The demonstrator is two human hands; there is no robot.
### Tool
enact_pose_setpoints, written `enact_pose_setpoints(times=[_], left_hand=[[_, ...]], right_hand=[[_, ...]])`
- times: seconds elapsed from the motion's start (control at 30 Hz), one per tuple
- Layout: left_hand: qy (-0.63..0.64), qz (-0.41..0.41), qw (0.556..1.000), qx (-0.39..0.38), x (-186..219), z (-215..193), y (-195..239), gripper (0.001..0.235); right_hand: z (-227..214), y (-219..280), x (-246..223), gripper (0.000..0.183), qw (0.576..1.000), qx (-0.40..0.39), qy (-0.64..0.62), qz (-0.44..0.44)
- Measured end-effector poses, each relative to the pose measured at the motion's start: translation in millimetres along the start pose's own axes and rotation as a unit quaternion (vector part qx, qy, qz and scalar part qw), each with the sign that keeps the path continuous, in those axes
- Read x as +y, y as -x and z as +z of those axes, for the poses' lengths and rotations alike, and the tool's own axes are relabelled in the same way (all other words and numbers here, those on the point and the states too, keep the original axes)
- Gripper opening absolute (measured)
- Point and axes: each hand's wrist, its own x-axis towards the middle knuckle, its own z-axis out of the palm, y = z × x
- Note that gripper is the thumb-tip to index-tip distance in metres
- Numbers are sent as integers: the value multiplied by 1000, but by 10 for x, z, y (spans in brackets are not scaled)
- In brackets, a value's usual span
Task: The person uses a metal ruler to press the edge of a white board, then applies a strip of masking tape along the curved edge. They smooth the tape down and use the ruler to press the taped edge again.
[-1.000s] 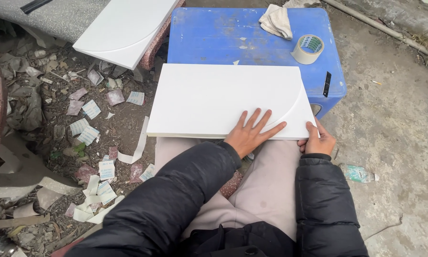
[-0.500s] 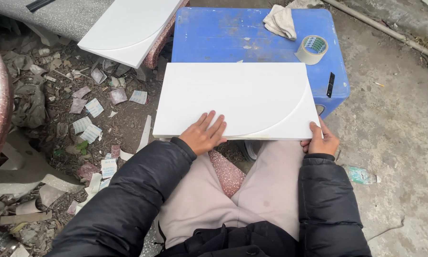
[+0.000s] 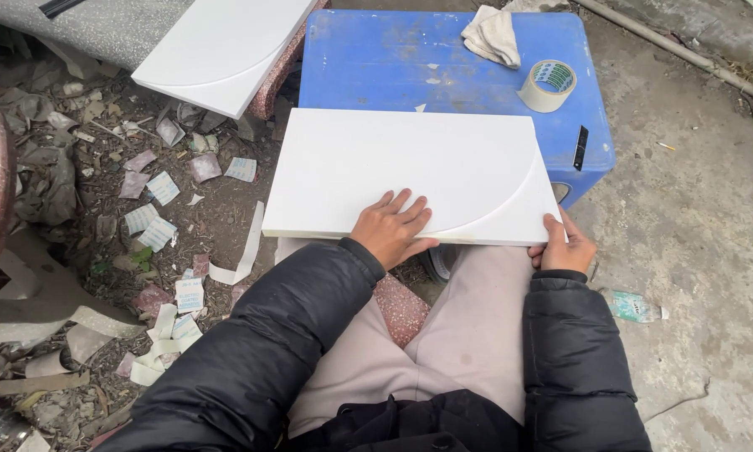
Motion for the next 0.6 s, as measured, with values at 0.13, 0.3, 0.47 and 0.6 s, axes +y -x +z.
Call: enact_pose_setpoints(times=[0.13,0.3,0.47,0.6], left_hand=[[-9,-8,1000,20,56,12,17,58],[-41,9,999,19,33,186,147,58],[21,49,999,-9,-423,-359,392,47],[-44,7,999,-21,-1014,-816,822,43]], right_hand=[[-5,16,-2,44,1000,-5,-1,-2],[-14,23,-29,45,1000,-12,-6,-4],[15,26,-58,45,1000,-19,-10,12],[74,23,-28,46,1000,-17,-11,11]])
